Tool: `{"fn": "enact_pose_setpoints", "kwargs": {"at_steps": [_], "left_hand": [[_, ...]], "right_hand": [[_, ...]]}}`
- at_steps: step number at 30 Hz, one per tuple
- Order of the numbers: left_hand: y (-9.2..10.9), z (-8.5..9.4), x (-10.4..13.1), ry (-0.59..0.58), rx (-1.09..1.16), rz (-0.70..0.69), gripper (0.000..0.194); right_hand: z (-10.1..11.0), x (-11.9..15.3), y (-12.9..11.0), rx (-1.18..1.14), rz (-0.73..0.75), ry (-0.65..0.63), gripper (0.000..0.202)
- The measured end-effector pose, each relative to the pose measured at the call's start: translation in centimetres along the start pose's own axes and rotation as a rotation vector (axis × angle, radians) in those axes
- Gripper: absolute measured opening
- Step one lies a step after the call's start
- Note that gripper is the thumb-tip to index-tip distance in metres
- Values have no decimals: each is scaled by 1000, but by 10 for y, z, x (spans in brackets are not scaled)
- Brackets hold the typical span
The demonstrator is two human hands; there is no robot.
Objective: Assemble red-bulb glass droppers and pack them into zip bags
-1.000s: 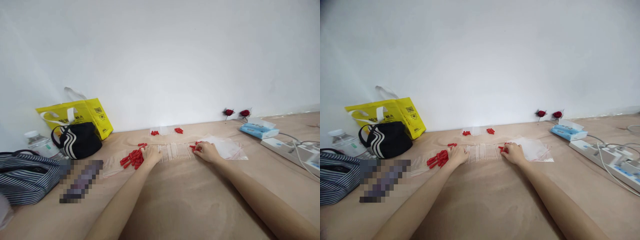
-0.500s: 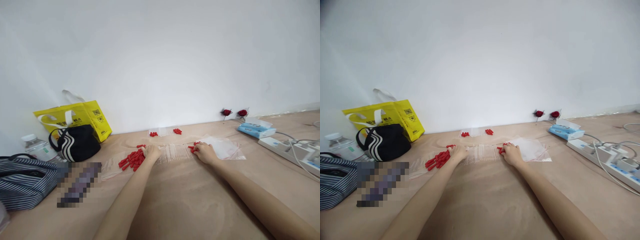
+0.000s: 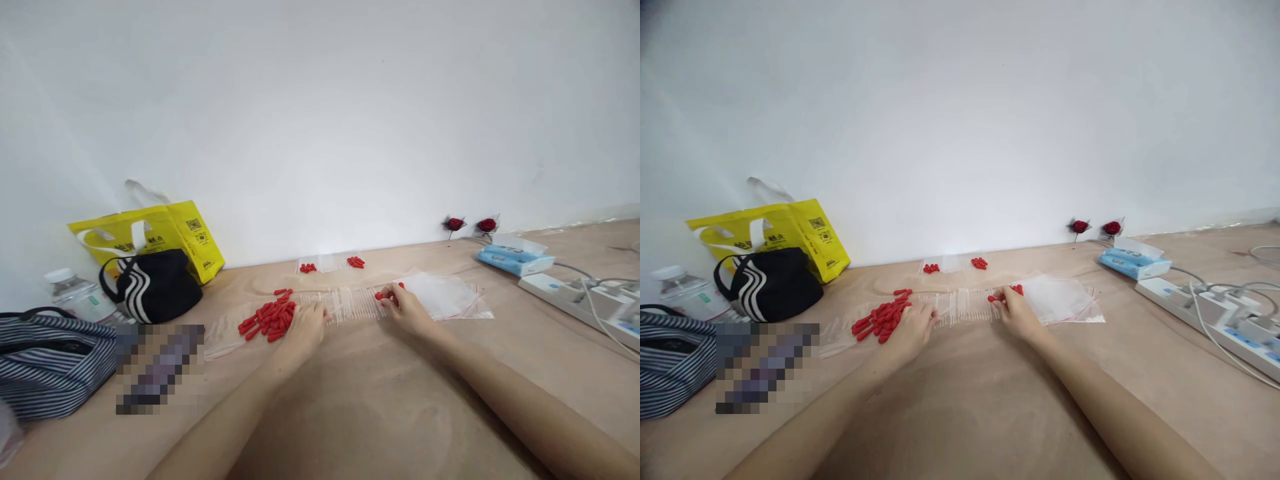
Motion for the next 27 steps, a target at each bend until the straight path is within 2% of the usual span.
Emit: {"fn": "enact_pose_setpoints", "kwargs": {"at_steps": [2,3,6,10,13,17,20,25,27], "left_hand": [[3,-11,15,-3,43,-90,13],[5,-15,22,31,98,-168,12],[6,-21,36,169,237,-290,11],[6,-23,41,235,314,-301,16],[7,-21,42,222,334,-278,17],[6,-20,42,193,351,-247,17],[5,-21,42,193,354,-246,17],[6,-20,42,201,351,-264,16],[7,-19,43,212,351,-271,16]], "right_hand": [[-4,5,-12,-119,45,17,30],[-6,8,-18,-155,66,14,34],[-16,16,-32,-245,101,-53,26],[-28,25,-32,-378,-16,-90,10],[-35,30,-31,-488,-62,-111,13],[-46,35,-35,-617,-66,-211,17],[-46,37,-38,-585,-47,-215,17],[-38,35,-55,-287,156,-239,21],[-37,34,-61,-241,185,-253,21]]}}
Point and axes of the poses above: each hand's wrist, its own x-axis away from the middle knuckle, its own z-axis out of the back of the hand, y = z × x, the point moved 6 cm from there along -x, towards the middle knuckle, and after that the axes turned 3 degrees about z, right-handed, at the moved point
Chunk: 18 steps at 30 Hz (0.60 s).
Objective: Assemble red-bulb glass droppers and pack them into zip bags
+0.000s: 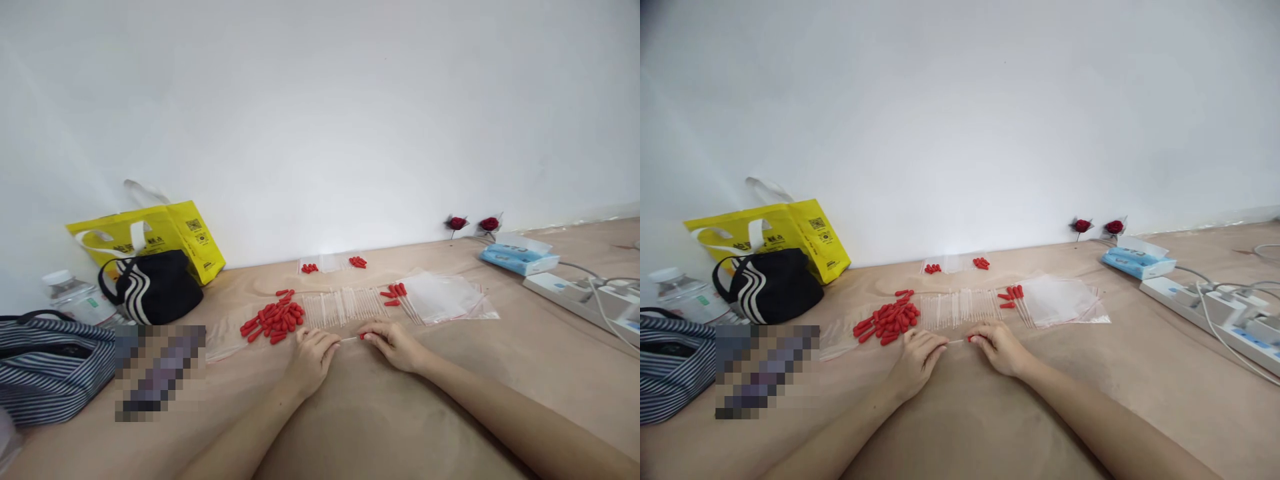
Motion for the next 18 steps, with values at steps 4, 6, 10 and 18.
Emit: {"fn": "enact_pose_setpoints", "kwargs": {"at_steps": [4,6,10,18], "left_hand": [[1,1,1,17,8,-11,17],[0,1,1,15,14,-9,18],[-1,0,1,3,34,-3,19],[0,2,3,27,29,-60,23]], "right_hand": [[1,-2,-4,17,-40,5,19],[0,-2,-5,2,-66,-2,19],[-4,-1,-1,-75,-115,-31,18],[-12,1,3,-183,-102,-124,22]]}}
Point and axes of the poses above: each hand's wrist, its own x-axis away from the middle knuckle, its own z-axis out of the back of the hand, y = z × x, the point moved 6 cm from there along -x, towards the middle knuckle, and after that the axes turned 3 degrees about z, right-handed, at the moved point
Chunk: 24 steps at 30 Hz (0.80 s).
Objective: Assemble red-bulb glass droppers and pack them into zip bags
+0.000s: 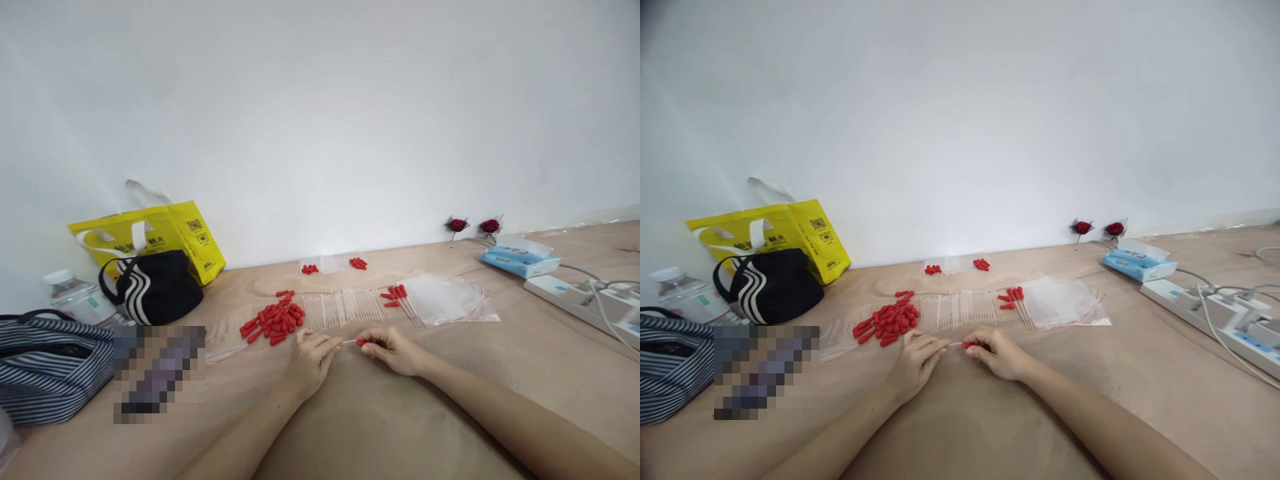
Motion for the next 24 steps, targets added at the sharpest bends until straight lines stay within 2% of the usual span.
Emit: {"fn": "enact_pose_setpoints", "kwargs": {"at_steps": [8,18,24], "left_hand": [[5,-1,0,5,-47,-72,26],[9,-2,0,-45,-69,-107,27],[12,-1,1,-7,-44,-96,27]], "right_hand": [[4,3,-9,88,116,89,20],[3,6,-16,177,171,98,26],[2,7,-20,223,194,109,24]]}}
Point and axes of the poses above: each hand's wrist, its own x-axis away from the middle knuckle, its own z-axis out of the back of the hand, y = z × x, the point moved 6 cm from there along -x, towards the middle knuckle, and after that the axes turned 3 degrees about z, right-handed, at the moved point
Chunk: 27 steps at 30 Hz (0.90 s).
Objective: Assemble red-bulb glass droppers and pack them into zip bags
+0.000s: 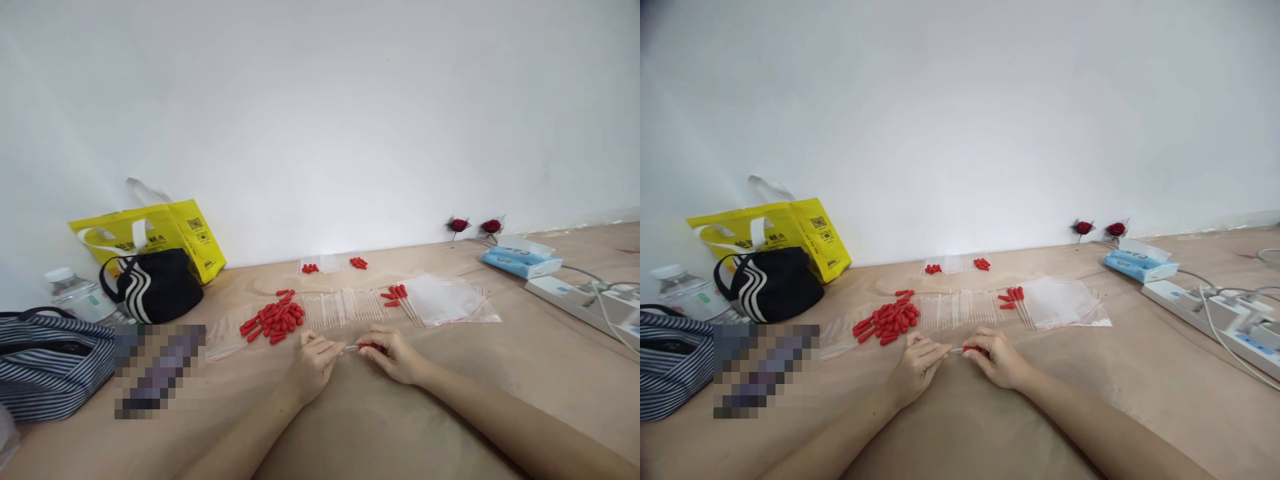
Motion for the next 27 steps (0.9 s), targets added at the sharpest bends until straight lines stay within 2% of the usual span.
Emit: {"fn": "enact_pose_setpoints", "kwargs": {"at_steps": [7,18,22,25,27], "left_hand": [[4,0,0,-4,-5,0,27],[7,-2,0,28,8,-25,24],[3,0,-1,65,38,28,25],[-1,2,-2,113,60,79,24],[-3,3,-2,140,76,107,22]], "right_hand": [[-3,2,-1,92,14,4,19],[-7,-1,-3,6,-19,-20,18],[-7,-2,17,-261,-186,37,18],[-8,-1,33,-548,-342,135,38],[-11,-2,35,-690,-386,175,43]]}}
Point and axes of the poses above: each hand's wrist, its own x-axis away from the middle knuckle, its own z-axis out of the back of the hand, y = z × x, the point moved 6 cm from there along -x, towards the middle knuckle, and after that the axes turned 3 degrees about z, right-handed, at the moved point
